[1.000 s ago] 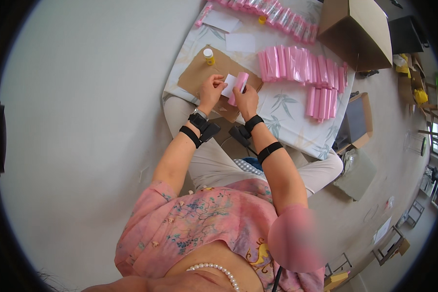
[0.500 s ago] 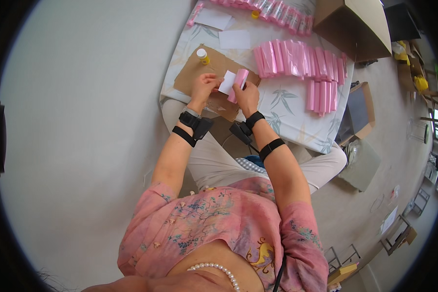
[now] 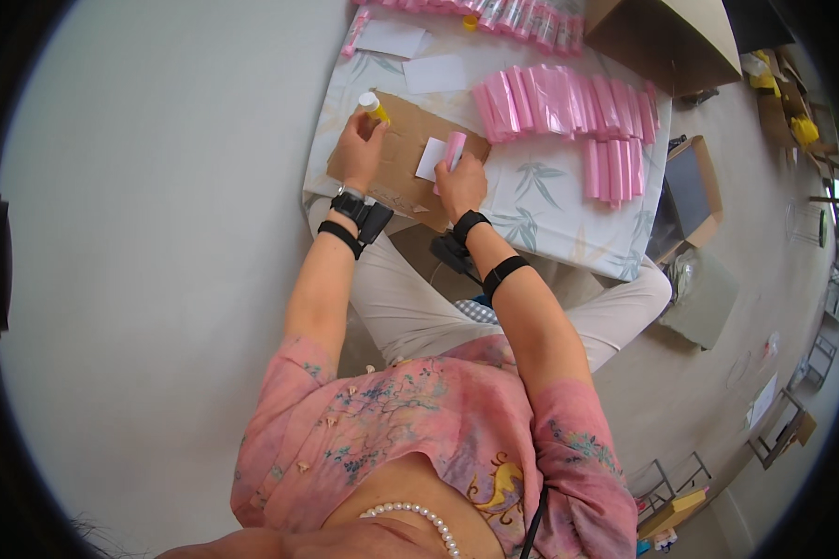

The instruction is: Wrapping small pink tubes in plastic protective sleeves and sealing them with glue.

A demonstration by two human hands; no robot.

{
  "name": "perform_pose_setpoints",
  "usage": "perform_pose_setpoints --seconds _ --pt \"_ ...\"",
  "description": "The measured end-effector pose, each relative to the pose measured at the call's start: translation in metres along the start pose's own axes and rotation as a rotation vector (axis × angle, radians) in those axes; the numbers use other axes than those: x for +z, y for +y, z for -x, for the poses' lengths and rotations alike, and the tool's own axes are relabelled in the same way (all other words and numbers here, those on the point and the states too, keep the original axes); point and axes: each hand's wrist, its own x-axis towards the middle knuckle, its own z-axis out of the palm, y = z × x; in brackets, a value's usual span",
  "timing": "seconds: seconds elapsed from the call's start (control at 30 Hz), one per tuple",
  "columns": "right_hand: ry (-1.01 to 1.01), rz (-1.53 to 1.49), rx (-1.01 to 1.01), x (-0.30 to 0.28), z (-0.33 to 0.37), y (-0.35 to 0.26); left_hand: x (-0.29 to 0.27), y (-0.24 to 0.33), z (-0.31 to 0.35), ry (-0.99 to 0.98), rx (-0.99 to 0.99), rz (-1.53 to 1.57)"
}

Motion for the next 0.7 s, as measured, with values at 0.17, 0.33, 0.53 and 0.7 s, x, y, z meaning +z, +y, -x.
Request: perform_pose_setpoints --seconds 0.17,0.33,0.53,0.7 --pt "-0.006 -0.029 0.154 -0.010 -0.004 0.010 -0.009 0.061 0.033 -0.237 0.033 0.023" --pt "-0.036 -0.012 0.159 -0.009 -0.003 -0.004 -0.022 0.106 0.048 -0.329 0.176 -0.195" --pt "-0.061 -0.001 0.192 -0.007 -0.002 -0.010 -0.003 0.115 0.053 -0.405 0.216 -0.162" --pt "-0.055 0.026 0.199 -0.007 -0.001 -0.014 0.011 0.107 0.056 -0.473 0.324 -0.297"
